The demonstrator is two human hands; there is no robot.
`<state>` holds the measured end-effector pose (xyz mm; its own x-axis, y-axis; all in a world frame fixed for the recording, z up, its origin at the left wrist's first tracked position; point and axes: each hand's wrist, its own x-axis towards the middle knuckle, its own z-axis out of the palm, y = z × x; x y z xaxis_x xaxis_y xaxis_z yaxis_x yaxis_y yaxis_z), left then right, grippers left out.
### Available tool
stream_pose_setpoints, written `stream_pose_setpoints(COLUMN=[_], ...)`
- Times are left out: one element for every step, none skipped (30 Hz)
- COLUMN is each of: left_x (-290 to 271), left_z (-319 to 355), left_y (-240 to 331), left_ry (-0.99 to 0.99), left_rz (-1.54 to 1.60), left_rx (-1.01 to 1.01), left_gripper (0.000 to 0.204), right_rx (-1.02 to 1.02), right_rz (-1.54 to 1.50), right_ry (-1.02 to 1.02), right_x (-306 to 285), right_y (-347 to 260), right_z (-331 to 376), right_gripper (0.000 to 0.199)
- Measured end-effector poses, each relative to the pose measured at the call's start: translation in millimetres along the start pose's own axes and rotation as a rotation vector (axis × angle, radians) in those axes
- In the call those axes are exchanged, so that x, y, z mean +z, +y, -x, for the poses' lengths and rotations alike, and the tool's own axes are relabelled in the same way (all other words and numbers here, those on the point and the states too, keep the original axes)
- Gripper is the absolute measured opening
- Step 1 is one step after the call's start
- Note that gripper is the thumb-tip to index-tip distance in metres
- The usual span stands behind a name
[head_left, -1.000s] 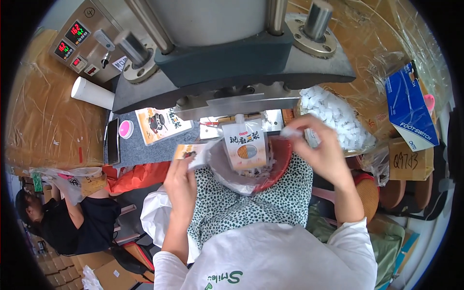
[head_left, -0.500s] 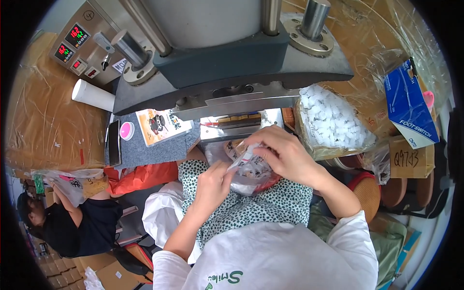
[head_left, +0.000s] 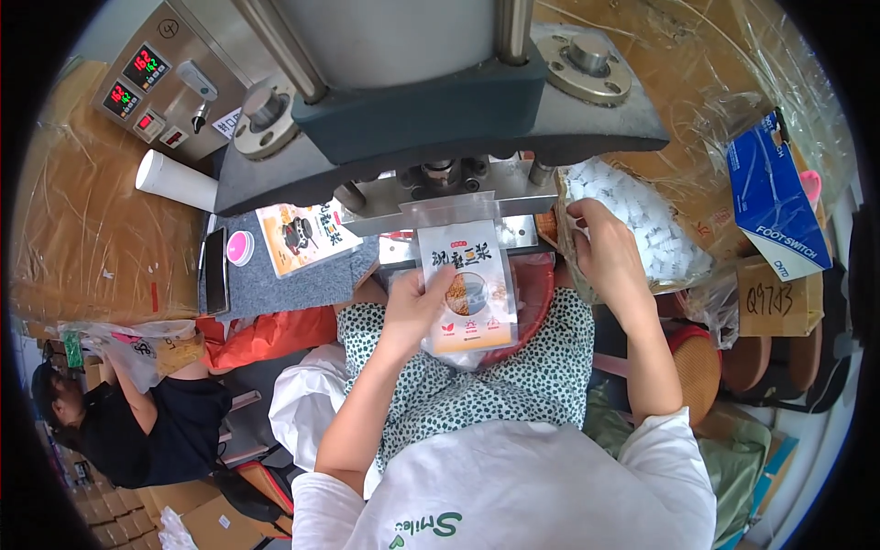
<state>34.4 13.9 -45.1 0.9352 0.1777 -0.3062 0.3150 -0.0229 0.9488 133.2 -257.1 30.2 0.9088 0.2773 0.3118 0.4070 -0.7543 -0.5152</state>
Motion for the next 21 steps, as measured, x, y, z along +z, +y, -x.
stream_pose_setpoints(left_x=[-13,-24,-39,-64,-83,-91,-84,-77,-77,-82,-87,-84,-75,-62,-49,-38,-32,-28,-26,-25,-24], left_z=[-6,-11,-21,-31,-31,-30,-17,1,12,22,31,38,47,58,67,75,80,83,85,84,84], left_y=[-6,0,9,3,-17,-31,-29,-22,-17,-14,-14,-17,-12,2,16,27,34,39,41,41,41], left_ry=[0.049,0.247,0.447,0.622,0.68,0.729,0.589,0.454,0.426,0.467,0.51,0.603,0.606,0.599,0.589,0.573,0.545,0.515,0.488,0.49,0.399], left_rz=[-0.358,-0.5,-0.637,-0.98,-1.221,-1.459,-1.39,-1.323,-1.242,-1.178,-1.115,-1.0,-0.997,-0.97,-0.939,-0.891,-0.905,-0.918,-0.919,-0.92,-0.903], left_rx=[0.113,0.3,0.489,0.656,0.635,0.614,0.593,0.564,0.516,0.455,0.391,0.42,0.418,0.498,0.58,0.589,0.582,0.575,0.64,0.639,0.661], left_gripper=[0.028,0.031,0.034,0.048,0.054,0.06,0.063,0.066,0.052,0.042,0.033,0.029,0.029,0.032,0.034,0.037,0.039,0.04,0.041,0.041,0.041], right_rx=[0.003,-0.001,-0.005,-0.006,-0.033,-0.055,-0.053,-0.026,0.003,-0.006,-0.007,-0.015,-0.024,-0.048,-0.07,-0.28,-0.488,-0.574,-0.578,-0.63,-0.679], right_rz=[0.002,-0.008,-0.017,-0.02,0.0,0.025,0.026,-0.012,-0.047,-0.142,-0.144,-0.354,-0.559,-0.606,-0.651,-0.561,-0.468,-0.356,-0.359,-0.333,-0.305], right_ry=[0.005,-0.011,-0.027,-0.034,-0.064,-0.087,-0.082,-0.053,-0.026,-0.072,-0.076,-0.164,-0.25,-0.308,-0.364,-0.236,-0.11,-0.118,-0.119,-0.135,-0.15], right_x=[1,1,0,1,3,3,-1,-8,-16,-27,-32,-31,-27,-18,-8,9,20,18,15,13,12], right_y=[6,13,18,18,18,18,18,13,6,-2,-14,-32,-49,-63,-75,-77,-83,-89,-94,-97,-99], right_z=[-2,-1,0,2,0,-4,-4,-1,4,6,8,9,10,11,12,12,9,8,7,7,7], right_gripper=[0.014,0.015,0.015,0.015,0.017,0.018,0.018,0.02,0.022,0.022,0.022,0.022,0.022,0.022,0.022,0.022,0.021,0.02,0.02,0.021,0.022])
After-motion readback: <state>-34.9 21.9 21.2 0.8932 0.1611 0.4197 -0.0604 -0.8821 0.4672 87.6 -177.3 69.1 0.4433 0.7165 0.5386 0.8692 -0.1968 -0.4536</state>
